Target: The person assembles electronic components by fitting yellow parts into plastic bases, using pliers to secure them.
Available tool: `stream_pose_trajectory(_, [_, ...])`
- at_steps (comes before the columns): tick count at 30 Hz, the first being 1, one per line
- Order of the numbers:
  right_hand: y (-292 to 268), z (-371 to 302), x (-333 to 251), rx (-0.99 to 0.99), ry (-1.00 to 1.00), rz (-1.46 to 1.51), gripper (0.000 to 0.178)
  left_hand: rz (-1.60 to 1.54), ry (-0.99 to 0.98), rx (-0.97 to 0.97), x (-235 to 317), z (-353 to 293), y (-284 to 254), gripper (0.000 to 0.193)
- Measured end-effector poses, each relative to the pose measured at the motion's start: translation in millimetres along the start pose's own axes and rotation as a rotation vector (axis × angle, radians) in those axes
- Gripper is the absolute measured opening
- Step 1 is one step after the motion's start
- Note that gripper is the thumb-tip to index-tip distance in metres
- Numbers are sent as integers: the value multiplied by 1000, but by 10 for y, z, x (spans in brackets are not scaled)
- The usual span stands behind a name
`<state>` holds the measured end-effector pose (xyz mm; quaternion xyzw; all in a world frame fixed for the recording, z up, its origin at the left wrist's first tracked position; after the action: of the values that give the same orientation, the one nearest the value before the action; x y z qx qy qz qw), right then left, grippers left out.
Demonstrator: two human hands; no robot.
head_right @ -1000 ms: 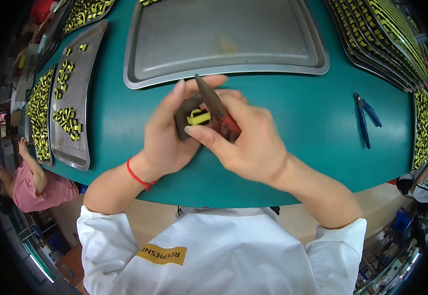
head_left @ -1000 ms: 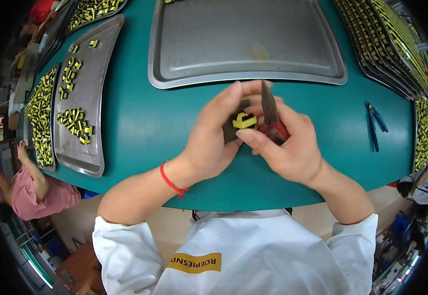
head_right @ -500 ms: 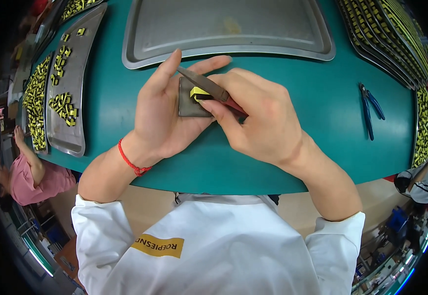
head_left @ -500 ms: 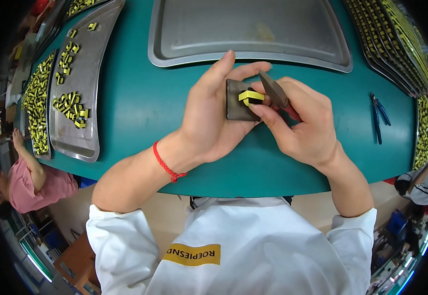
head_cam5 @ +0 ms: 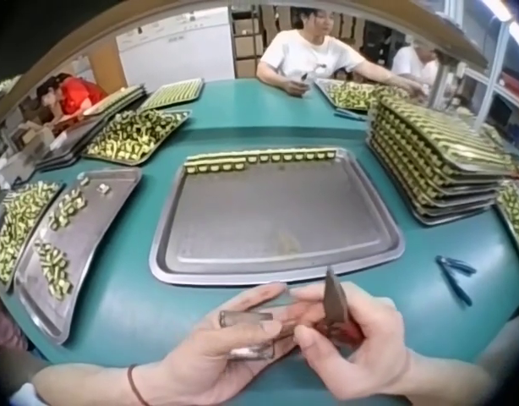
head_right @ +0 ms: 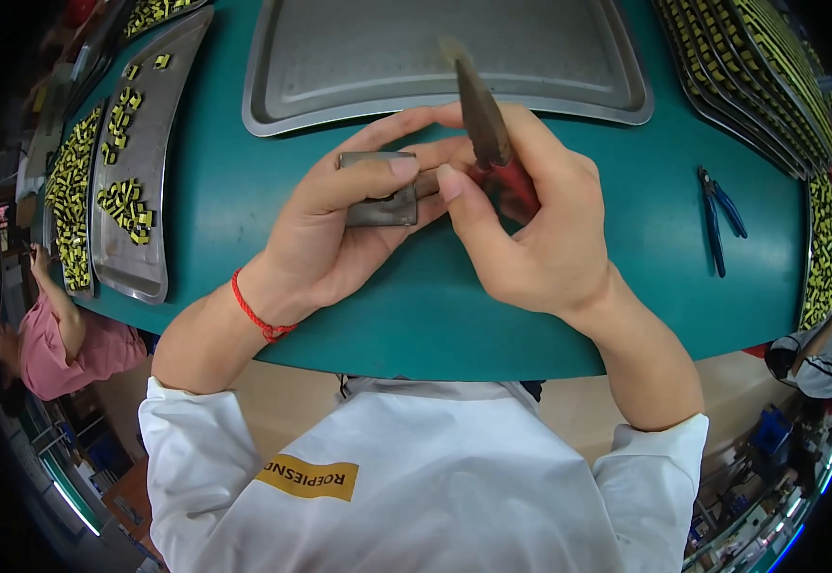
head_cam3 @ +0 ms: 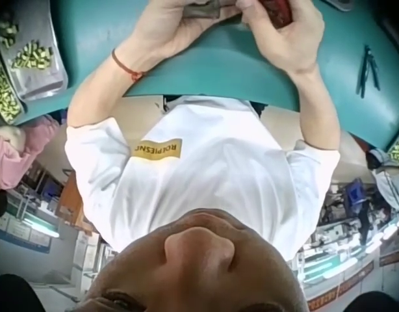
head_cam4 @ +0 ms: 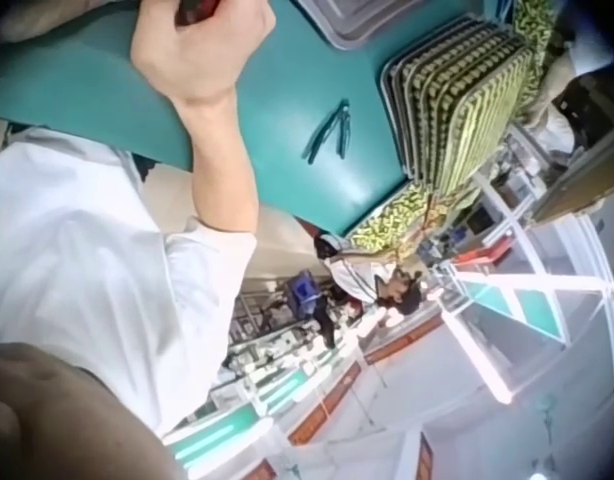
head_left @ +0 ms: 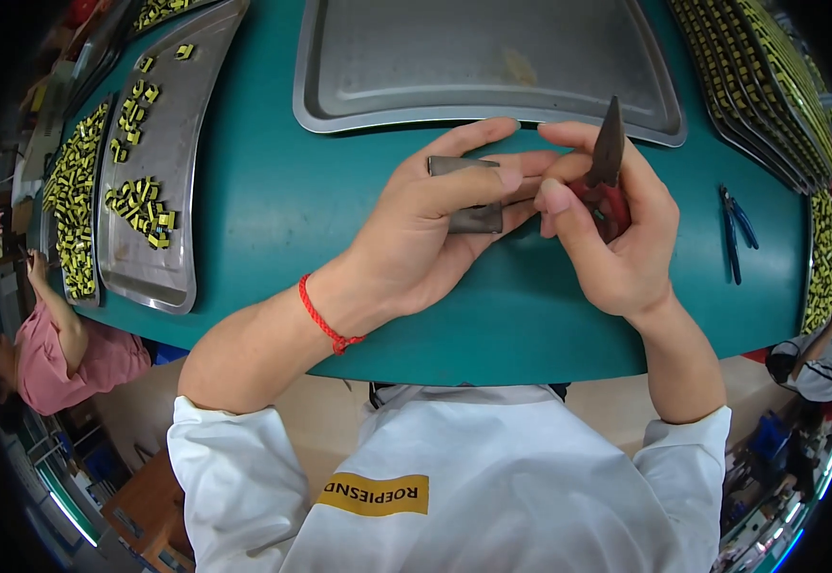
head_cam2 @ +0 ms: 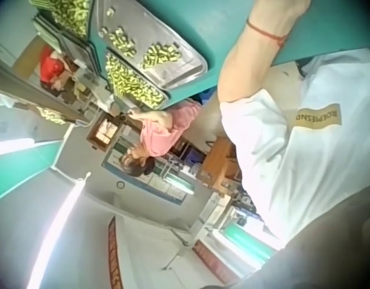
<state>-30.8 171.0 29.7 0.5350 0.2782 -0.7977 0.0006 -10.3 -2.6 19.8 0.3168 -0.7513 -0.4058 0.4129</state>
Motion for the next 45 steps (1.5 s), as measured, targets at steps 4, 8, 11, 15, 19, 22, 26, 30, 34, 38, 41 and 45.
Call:
stream_pose_trajectory(4, [18,-20,-5,57,39,59,29,39,24,-52,68,-76,-22,48])
stream_pose_trajectory(8, [52,-85,-25,-21,176,195,25,575,408,-106,75,-134,-22,51])
stream_pose_trajectory(11, [154,-149,-45,-128,244,363,35,863,734,-285,61,-124,-40,55])
stream_pose_trajectory(15, [196,-197,-57,-175,244,465,44,1049,858,-391,64,-139,-34,56])
stream_pose_trajectory(19, [202,-198,-24,-175,250,535,48,1081,882,-500,65,-90,-69,59])
stream_pose_trajectory(22, [190,-200,-29,-225,288,495,48,1130,888,-477,48,-96,-80,59])
stream_pose_trajectory(26, [216,-203,-59,-182,270,503,48,1199,936,-477,40,-92,-91,59])
stream_pose_trajectory(30, [272,-224,-66,-150,310,518,41,1127,993,-461,-28,-9,-163,59])
stream_pose_trajectory(34, [238,-211,-60,-177,293,357,41,1187,861,-469,36,-90,-82,58])
stream_pose_trajectory(38, [329,-250,12,-9,241,407,31,1447,692,-467,87,-127,15,63])
stream_pose_trajectory(41, [334,-214,64,-11,191,306,30,1529,676,-490,92,-108,4,67])
stream_pose_trajectory(45, [336,-219,116,-17,216,334,30,1344,711,-508,95,-95,19,76])
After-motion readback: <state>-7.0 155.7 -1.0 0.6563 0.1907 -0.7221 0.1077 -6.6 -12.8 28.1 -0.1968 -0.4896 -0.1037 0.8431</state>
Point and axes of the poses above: each hand's wrist, its own z-axis towards the middle knuckle, its own y-axis out of the palm, x = y × z, the point moved 1 cm from there along z, towards the middle knuckle, and after that the axes turned 11 degrees about -z, right-handed, at the moved point
